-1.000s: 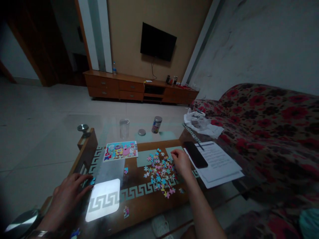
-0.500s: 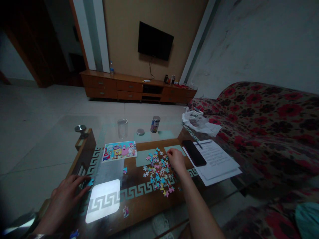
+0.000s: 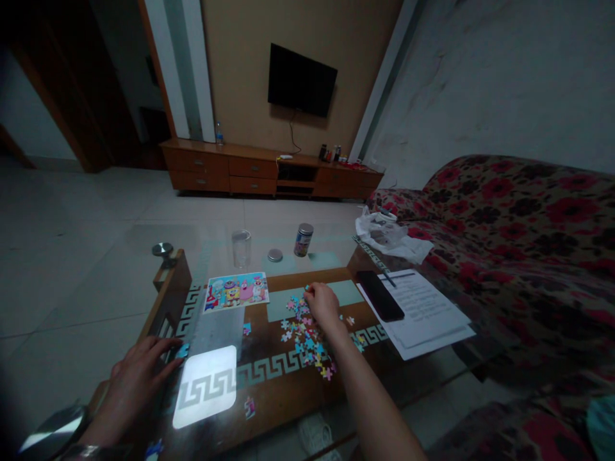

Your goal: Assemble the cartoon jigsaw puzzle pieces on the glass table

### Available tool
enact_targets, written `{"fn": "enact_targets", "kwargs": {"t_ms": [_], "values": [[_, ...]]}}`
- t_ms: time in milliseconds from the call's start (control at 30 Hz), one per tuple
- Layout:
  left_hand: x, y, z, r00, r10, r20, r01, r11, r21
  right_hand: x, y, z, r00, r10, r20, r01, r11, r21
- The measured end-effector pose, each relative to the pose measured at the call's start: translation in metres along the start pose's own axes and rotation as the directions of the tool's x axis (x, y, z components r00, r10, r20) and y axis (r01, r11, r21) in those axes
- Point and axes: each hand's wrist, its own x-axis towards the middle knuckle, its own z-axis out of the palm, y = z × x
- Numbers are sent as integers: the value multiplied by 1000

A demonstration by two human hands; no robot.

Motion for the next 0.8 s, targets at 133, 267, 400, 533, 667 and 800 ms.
{"fn": "enact_targets", "kwargs": {"t_ms": [133, 267, 400, 533, 667, 800], "values": [[-2, 8, -11, 999, -33, 34, 34, 999, -38, 6, -11, 5, 1000, 25, -4, -26, 998, -66], [-5, 14, -17, 999, -43, 17, 44, 996, -81, 12, -9, 7, 999, 42, 22, -40, 994, -102], [-7, 15, -17, 999, -41, -9, 39, 993, -107, 19, -3, 10, 997, 59, 42, -55, 993, -102], [-7, 15, -16, 999, -47, -14, 45, 991, -125, 23, 1, 14, 997, 62, 47, -57, 995, -87], [-6, 15, -15, 998, -55, -15, 53, 991, -125, 24, 6, 16, 998, 43, 41, -41, 998, -54], [-7, 16, -17, 999, -50, -5, 49, 991, -123, 24, 8, 17, 999, 34, 29, -35, 999, 1]]}}
